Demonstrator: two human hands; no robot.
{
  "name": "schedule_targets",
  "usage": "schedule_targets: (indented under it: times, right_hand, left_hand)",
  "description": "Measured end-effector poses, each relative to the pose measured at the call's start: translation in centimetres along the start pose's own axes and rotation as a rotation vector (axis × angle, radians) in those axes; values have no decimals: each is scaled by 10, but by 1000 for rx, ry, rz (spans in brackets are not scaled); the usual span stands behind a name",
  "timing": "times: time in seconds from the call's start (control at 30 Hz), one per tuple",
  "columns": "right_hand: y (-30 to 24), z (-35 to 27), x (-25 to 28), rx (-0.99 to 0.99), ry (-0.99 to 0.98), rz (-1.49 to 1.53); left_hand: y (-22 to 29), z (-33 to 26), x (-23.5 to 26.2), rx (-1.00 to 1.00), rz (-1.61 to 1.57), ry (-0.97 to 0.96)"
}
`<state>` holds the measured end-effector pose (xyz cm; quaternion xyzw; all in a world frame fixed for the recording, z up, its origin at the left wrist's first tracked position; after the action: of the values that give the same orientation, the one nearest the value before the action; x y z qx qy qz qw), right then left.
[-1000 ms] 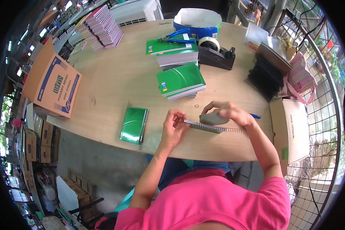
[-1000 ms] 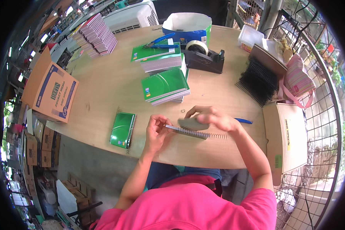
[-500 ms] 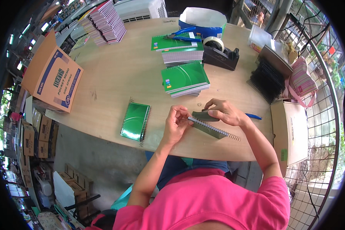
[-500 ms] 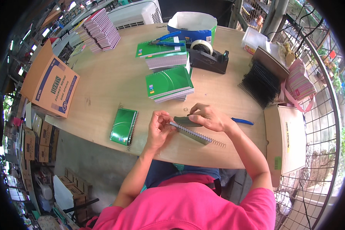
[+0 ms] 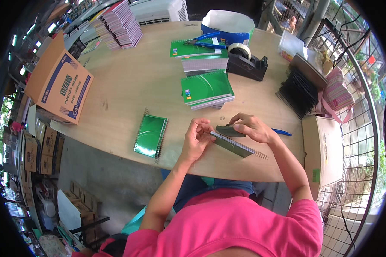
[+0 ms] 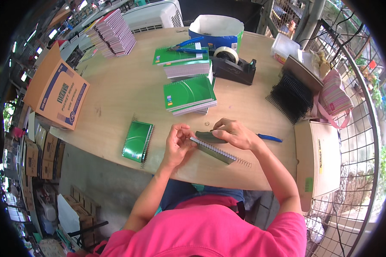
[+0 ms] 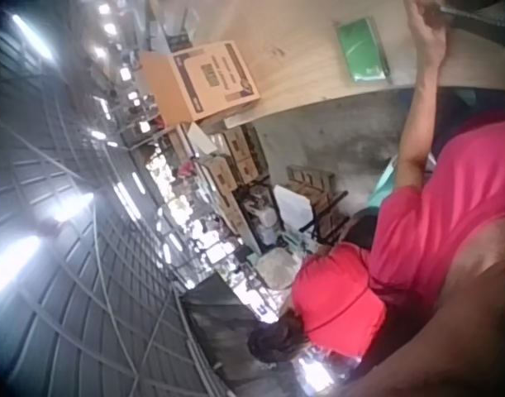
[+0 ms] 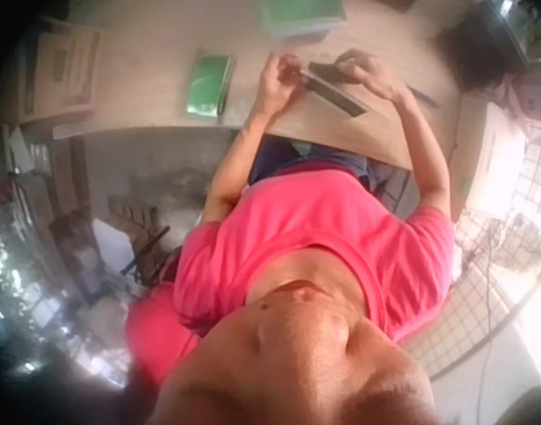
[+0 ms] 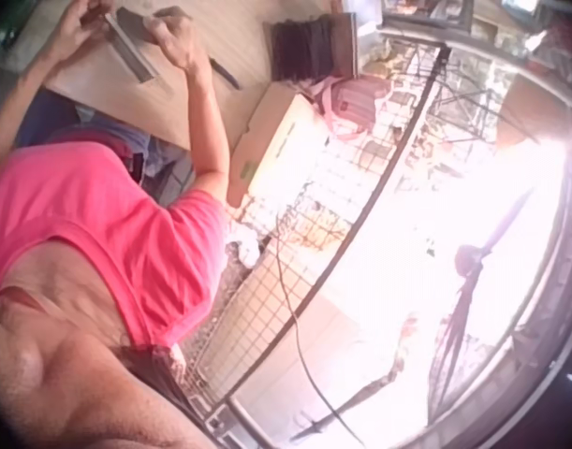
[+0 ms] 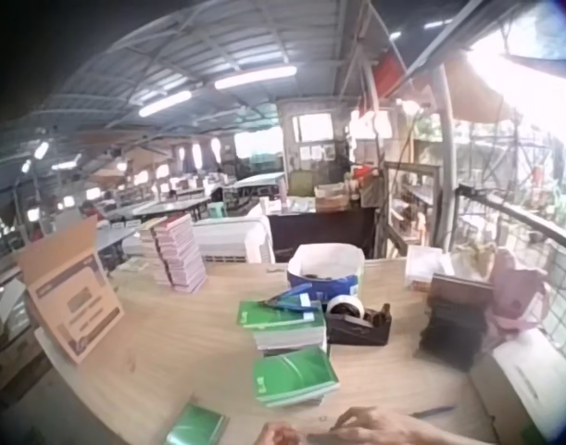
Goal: The person trims the wire coil on a stack of notebooks using pliers and then manually threads a long wire coil through the punched holes of a notebook at a workstation.
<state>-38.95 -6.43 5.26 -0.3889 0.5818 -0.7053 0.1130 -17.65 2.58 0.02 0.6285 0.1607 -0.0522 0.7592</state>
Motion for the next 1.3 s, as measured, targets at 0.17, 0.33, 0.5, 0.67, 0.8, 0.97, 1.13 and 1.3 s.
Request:
schedule_targets:
  times: [0.17, 0.33, 0.5, 0.67, 0.8, 0.97, 1.13, 1.3]
  right_hand:
    - [-7, -7, -4, -59, -21, 112]
    - [-12, -14, -4, -150, -40, 476]
    - [-14, -9, -4, -154, 19, 25]
    - [-15, -11, -8, -30, 80, -7]
    - [-9, -16, -3, -88, 82, 29]
    - [-26, -24, -2, -99, 81, 206]
    - [-33, -28, -4, -41, 57, 234]
    - [-12, -25, -1, -16, 52, -78]
  left_hand:
    - [3, -3, -2, -13, 12, -4]
    - [1, -6, -1, 16, 2, 3]
    - [1, -5, 0, 6, -8, -28]
    - [1, -7, -1, 25, -5, 8]
    - [-4, -10, 5, 16, 30, -2]
    - [4, -11, -2, 42, 25, -9]
    - [-1, -11, -1, -29, 45, 22]
    - [1, -8, -6, -70, 174, -7]
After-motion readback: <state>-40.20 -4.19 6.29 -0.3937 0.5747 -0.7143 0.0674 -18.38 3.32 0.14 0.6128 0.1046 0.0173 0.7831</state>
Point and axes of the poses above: each hand's wrist, its own z-axis towards the middle knuckle, its own x-axis out of the back of the hand, y = z × x, the point moved 3 cm from there along z, towards the middle knuckle, and after that the axes turned 9 degrees about y, right-handed, at the moved point
